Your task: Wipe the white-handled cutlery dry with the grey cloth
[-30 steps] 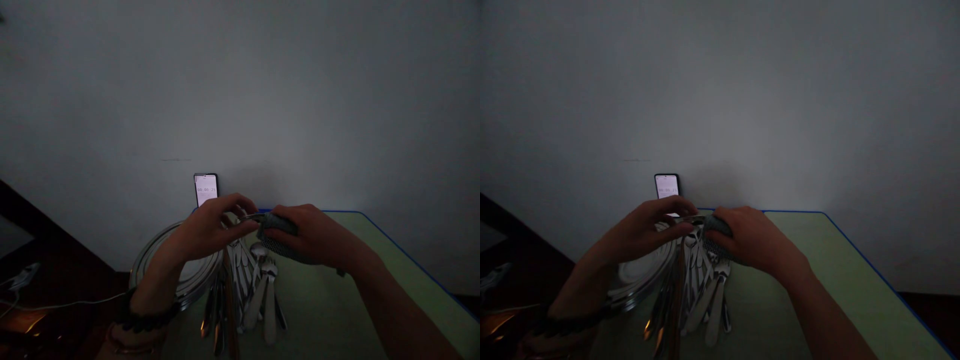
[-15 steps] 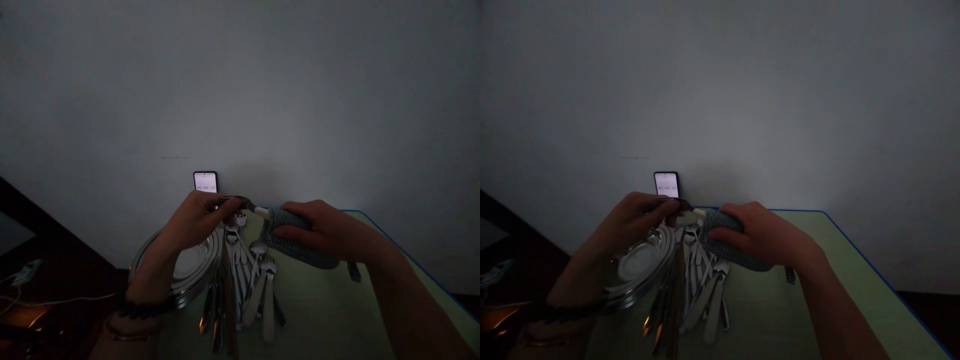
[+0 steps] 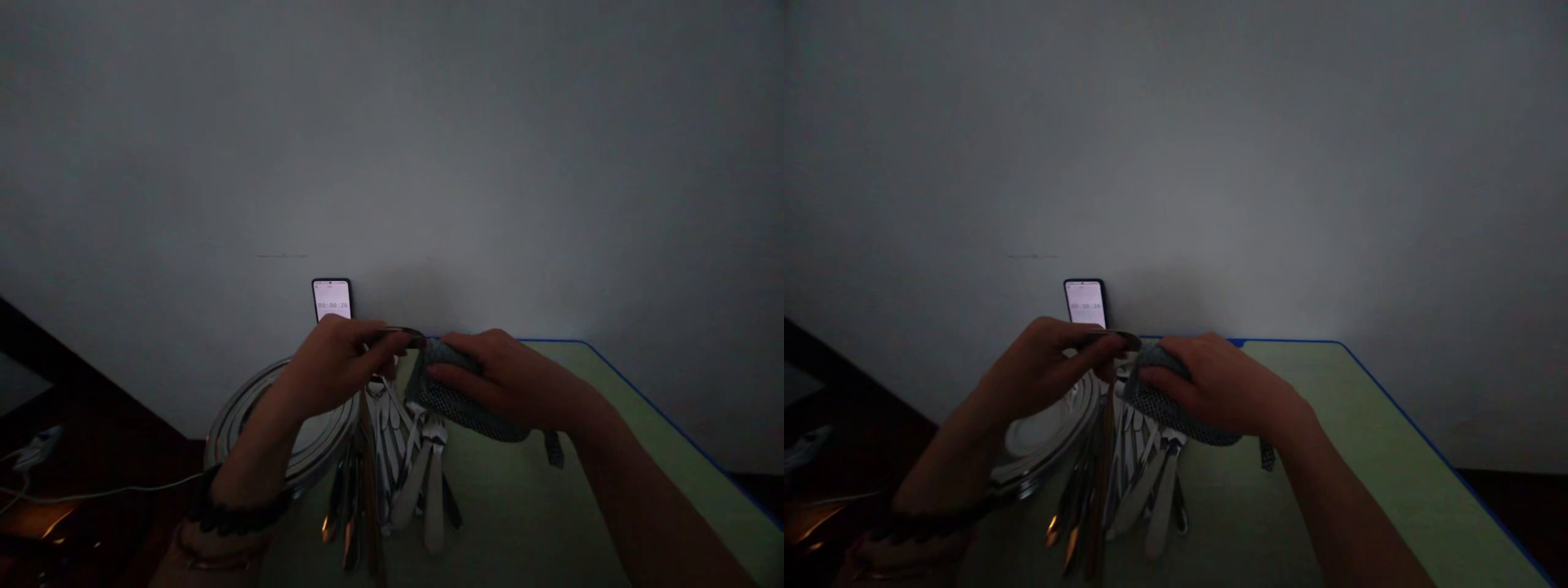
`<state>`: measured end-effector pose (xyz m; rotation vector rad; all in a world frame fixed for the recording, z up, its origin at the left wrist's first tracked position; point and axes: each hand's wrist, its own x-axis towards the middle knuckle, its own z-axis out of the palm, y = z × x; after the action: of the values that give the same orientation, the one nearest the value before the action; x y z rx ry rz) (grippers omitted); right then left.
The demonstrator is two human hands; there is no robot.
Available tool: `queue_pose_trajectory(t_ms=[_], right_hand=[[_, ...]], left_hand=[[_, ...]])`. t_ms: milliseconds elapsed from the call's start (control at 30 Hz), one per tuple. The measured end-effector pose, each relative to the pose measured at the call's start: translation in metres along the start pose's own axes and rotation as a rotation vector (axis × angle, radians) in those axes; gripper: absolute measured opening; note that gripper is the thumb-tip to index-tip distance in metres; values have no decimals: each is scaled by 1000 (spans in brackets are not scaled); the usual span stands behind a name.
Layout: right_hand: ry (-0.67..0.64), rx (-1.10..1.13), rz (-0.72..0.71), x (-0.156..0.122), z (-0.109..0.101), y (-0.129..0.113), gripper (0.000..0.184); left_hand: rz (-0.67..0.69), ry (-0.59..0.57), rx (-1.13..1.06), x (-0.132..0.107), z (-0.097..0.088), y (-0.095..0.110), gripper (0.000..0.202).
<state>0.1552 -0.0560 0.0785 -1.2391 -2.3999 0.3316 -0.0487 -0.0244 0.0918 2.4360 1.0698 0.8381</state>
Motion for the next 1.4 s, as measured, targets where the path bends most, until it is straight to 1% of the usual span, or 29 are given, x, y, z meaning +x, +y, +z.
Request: queue_pose_trajectory(t_ms=[100,167,233,300,367,400,467,500,533,633,667,700,733,767,800,833,867,900,933,1000,1067,1133,1233,1300,1367,1400], right_hand=[[-5,41,-14,-1,-4,2,30],[-17,75,1,-2,-6,4,30],[-7,99,19,-2,-6,5,31],[19,116,26,0,-3,4,31],[36,133,27,3,3,2,32],[34,141,27,5,5,0,32],[29,152,32,8,10,-3,32],[32,159,33,9,11,-4,32],[37,168,34,10,11,-4,32],[72,217,45,9,9,1,33],[103,245,60,9,8,5,33],[161,291,90,9,8,9,33],[245,369,134,10,7,14,32],[354,493,186,12,7,19,31],[468,666,238,14,8,24,31],[563,874,279,16,9,29,32],[624,1092,303,19,10,33,34],[644,1291,309,22,12,36,36],[637,1452,304,24,13,39,37],[605,1643,294,28,16,42,35],[625,1719,304,30,17,42,32],[671,1740,314,30,18,40,31],[691,1696,278,31,19,39,34],[675,1628,221,32,20,37,38],[661,1484,160,31,22,35,42],[652,1372,142,30,23,33,45]], left_hand=[[-70,128,-13,-2,-9,-5,24],[-120,222,-73,-1,-10,-10,23],[-182,316,-187,1,-7,-14,23],[-251,387,-389,4,2,-16,26],[-302,363,-635,7,12,-15,27],[-315,304,-729,9,17,-15,27],[-317,226,-821,10,24,-13,27],[-310,222,-825,11,26,-12,27],[-297,245,-814,11,27,-12,27],[-264,375,-761,12,24,-11,32],[-266,412,-748,13,22,-10,34],[-273,439,-746,13,20,-8,36],[-284,439,-751,13,19,-6,38],[-300,406,-754,13,18,-5,40],[-321,348,-742,12,18,-3,41],[-340,276,-707,11,18,-1,42],[-356,200,-641,10,19,0,42],[-361,133,-550,9,20,0,42],[-348,80,-442,7,20,-1,40],[-281,7,-265,4,21,-3,32],[-226,-57,-186,1,20,-5,20],[-209,-119,-169,-1,18,-6,14],[-191,-254,-232,0,13,-3,24],[-220,-346,-295,1,12,0,33],[-275,-370,-292,4,13,3,39],[-292,-346,-258,5,15,4,41]])
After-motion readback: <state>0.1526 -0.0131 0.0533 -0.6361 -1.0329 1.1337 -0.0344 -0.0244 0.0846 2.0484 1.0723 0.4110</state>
